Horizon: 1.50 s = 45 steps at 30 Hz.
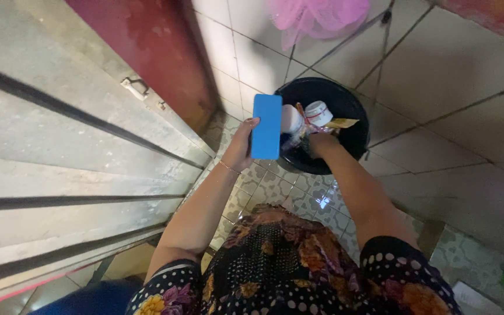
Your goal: Cleaning a plastic shelf and toothbrush holder under a tap in a bathroom.
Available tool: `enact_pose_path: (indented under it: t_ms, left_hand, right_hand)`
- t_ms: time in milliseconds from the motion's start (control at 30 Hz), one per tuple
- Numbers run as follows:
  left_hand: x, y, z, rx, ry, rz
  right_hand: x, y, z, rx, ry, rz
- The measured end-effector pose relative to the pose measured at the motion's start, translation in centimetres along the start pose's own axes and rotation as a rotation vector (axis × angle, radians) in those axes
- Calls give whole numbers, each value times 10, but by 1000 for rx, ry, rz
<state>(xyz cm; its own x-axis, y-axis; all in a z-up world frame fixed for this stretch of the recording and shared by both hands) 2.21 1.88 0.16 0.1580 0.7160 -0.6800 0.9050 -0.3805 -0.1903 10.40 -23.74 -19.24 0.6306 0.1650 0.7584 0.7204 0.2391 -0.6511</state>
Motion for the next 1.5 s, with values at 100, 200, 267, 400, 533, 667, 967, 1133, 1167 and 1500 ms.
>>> enact_pose_path:
  t_ms: [100, 200, 267, 400, 533, 667, 967, 1133, 1167, 1500]
  left_hand:
    - [-19, -21, -17, 39, -46, 32]
    - [23, -19, 8, 13, -74, -10]
    - [30, -20, 11, 34, -72, -47]
    - [38, -14, 25, 83, -99, -66]
    - [27, -13, 27, 75, -77, -3]
    - [19, -22, 27, 124, -64, -54]
    - [22, -6, 55, 155, -74, -30]
    - [-37, 1, 74, 271, -57, 14]
    - [-57, -1, 75, 301, -58, 75]
    - [-140, 57, 190, 434, 75, 256]
  right_hand:
    - [28, -33, 14, -8, 1, -24]
    - [3, 6, -7, 41, -134, -3]
    - [-7, 13, -16, 71, -59, -14]
    - [9, -12, -7, 70, 143, -115]
    - [12, -12, 12, -10, 111, 7]
    - [4, -1, 3, -76, 223, -146]
    - [103, -207, -11, 138, 1058, -620]
    - [103, -292, -43, 712, 1935, -811]
    - [108, -314, -49, 826, 2095, -806]
    - [-39, -418, -290, 47, 1945, -1620]
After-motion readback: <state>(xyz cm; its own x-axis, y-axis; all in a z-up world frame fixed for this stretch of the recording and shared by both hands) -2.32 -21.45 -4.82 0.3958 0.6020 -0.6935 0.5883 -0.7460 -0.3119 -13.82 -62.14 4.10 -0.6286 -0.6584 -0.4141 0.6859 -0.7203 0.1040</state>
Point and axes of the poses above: each hand's wrist, its own y-axis towards the middle knuckle, its own x-axis out of the back of the hand, z = x × y, the point moved 4 cm from there along y, towards the middle knuckle, and after that the axes turned 4 degrees about z, right-handed, at the moved point
